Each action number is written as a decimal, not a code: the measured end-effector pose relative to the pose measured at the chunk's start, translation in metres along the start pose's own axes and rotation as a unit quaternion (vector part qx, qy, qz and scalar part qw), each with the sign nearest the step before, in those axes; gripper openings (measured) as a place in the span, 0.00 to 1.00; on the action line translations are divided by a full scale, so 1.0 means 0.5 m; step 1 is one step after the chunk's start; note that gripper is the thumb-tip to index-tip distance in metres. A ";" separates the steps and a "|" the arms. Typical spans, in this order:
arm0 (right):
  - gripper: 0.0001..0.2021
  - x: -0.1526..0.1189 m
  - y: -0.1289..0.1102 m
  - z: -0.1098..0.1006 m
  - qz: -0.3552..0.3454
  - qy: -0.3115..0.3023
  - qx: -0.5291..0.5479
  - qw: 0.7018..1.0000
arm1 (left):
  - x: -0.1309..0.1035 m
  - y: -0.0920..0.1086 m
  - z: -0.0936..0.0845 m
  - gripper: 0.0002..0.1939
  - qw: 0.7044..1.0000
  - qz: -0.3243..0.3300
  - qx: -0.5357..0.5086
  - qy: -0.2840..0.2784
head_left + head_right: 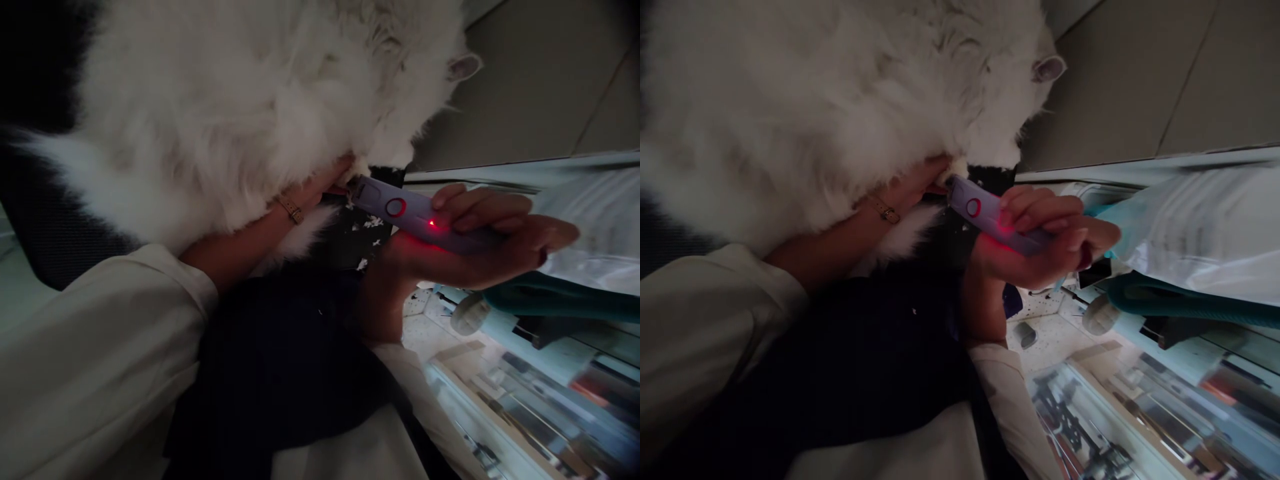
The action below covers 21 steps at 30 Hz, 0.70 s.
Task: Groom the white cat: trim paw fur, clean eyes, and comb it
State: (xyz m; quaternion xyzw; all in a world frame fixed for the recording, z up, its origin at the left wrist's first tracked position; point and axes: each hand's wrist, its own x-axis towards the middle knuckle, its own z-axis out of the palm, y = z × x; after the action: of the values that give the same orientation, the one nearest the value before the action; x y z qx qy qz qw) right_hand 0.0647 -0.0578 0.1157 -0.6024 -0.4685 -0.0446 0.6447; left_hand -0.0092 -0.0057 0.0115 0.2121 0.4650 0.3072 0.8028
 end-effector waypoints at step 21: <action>0.11 -0.032 0.004 0.022 -0.073 -0.006 0.193 0.979 | -0.017 0.013 0.006 0.06 0.999 -0.025 -0.025 0.032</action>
State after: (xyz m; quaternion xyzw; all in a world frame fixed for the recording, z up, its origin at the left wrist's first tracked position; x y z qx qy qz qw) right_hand 0.0510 -0.0563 0.1019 -0.4314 -0.5148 0.0034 0.7409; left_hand -0.0114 -0.0071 0.0222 0.1701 0.4875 0.3056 0.8000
